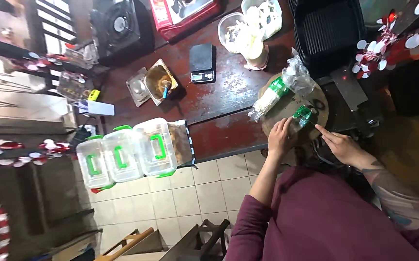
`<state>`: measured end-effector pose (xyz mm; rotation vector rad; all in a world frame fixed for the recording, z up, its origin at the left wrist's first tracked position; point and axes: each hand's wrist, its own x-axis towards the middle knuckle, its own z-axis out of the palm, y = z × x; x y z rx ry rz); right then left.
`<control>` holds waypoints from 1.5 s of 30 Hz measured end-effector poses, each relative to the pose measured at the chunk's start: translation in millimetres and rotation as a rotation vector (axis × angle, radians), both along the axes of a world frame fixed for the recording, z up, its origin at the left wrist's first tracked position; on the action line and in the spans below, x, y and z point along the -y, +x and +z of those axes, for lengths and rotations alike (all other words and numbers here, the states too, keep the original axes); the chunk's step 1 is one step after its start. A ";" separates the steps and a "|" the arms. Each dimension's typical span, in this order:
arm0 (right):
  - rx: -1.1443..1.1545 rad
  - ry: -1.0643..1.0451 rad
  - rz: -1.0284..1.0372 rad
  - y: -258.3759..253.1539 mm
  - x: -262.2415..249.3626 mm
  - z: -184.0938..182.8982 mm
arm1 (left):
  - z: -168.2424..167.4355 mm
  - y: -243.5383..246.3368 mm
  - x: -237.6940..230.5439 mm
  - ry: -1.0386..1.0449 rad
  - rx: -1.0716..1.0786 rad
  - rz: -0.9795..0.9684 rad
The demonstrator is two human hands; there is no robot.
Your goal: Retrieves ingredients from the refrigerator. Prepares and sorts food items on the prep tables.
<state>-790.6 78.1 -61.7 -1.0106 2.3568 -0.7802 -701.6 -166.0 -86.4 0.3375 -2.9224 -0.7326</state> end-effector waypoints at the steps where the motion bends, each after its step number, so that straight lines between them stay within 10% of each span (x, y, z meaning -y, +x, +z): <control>1: 0.000 0.013 0.009 -1.7 0.0 0.4 | 3.1 1.5 -0.8 -0.018 -0.010 -0.005; 21: 0.117 0.145 0.020 -15.8 67.5 -17.9 | -30.5 -13.1 13.0 0.072 -0.186 -0.090; 33: 0.019 0.064 -0.100 24.9 -91.8 -19.5 | -15.2 -5.8 12.6 0.149 -0.062 -0.040; 45: 0.038 0.139 -0.527 -53.3 43.3 -16.9 | 10.2 -10.6 11.2 -0.017 0.281 0.047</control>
